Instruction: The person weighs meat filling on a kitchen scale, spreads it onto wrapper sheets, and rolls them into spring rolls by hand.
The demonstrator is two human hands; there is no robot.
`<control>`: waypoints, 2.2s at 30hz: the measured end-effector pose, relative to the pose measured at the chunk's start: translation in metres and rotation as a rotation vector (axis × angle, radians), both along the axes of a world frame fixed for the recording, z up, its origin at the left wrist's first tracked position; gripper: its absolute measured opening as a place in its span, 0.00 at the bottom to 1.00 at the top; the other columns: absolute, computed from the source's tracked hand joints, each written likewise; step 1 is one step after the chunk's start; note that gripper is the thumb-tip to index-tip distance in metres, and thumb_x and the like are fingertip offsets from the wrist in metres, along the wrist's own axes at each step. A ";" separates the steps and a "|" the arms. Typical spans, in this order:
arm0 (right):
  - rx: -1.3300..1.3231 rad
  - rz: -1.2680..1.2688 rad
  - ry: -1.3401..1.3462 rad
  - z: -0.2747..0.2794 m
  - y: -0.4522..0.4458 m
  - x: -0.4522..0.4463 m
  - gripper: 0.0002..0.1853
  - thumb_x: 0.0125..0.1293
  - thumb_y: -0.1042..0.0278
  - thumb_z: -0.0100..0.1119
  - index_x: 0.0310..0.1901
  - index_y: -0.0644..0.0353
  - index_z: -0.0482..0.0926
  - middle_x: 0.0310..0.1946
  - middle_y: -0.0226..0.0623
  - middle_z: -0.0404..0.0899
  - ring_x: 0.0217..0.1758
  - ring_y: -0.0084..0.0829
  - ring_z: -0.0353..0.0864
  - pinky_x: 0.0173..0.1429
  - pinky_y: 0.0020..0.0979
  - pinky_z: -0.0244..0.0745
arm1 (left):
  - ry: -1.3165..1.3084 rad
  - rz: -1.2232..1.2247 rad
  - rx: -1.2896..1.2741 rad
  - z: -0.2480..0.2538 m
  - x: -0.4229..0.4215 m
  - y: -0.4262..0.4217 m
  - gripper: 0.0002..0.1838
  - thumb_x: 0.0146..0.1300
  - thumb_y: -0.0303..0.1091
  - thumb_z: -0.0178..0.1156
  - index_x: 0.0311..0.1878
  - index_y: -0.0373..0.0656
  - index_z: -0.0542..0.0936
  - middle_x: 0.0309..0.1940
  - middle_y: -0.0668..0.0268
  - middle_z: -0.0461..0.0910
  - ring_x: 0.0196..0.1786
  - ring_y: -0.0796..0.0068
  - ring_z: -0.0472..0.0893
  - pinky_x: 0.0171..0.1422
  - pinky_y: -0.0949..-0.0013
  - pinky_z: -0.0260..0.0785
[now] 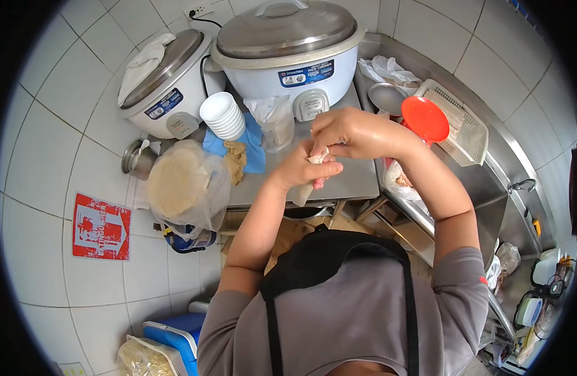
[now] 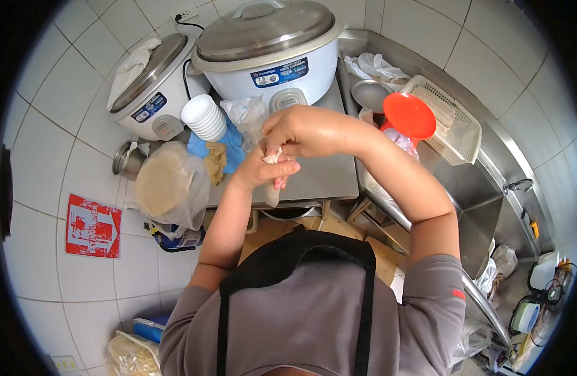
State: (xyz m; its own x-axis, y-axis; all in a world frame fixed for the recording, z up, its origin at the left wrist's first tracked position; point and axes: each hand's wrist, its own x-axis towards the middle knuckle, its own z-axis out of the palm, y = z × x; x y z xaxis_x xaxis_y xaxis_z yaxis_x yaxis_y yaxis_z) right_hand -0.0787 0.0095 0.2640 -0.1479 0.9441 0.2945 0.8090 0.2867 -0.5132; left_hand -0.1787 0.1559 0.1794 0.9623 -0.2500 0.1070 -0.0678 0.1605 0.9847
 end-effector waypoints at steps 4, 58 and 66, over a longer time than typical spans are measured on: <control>0.058 0.032 -0.050 -0.003 -0.002 -0.004 0.11 0.49 0.83 0.58 0.35 0.61 0.82 0.29 0.37 0.76 0.36 0.39 0.76 0.37 0.35 0.70 | -0.043 0.046 0.009 -0.001 -0.001 0.005 0.08 0.54 0.30 0.64 0.25 0.39 0.74 0.14 0.71 0.71 0.14 0.84 0.70 0.17 0.78 0.61; -0.041 -0.807 -0.194 -0.252 -0.024 0.009 0.22 0.49 0.60 0.66 0.47 0.57 0.76 0.46 0.36 0.74 0.55 0.37 0.70 0.61 0.46 0.58 | -0.392 0.748 0.631 -0.173 -0.016 0.011 0.10 0.60 0.27 0.55 0.45 0.37 0.80 0.45 0.58 0.79 0.53 0.61 0.76 0.62 0.62 0.64; -0.048 -1.253 -0.321 -0.246 -0.025 0.138 0.27 0.60 0.42 0.52 0.45 0.60 0.79 0.51 0.45 0.72 0.59 0.46 0.63 0.65 0.52 0.52 | -0.553 0.722 0.841 -0.183 -0.015 0.014 0.11 0.53 0.25 0.61 0.42 0.38 0.80 0.44 0.60 0.79 0.53 0.58 0.77 0.65 0.55 0.61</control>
State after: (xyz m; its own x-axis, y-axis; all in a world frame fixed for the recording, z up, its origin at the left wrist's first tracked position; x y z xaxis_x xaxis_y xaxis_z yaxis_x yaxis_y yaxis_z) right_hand 0.0592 -0.0153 0.0179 0.7828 0.4981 0.3728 0.5992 -0.7651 -0.2359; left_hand -0.1937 0.1702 -0.0031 0.7849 0.1316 0.6055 -0.3172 -0.7540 0.5751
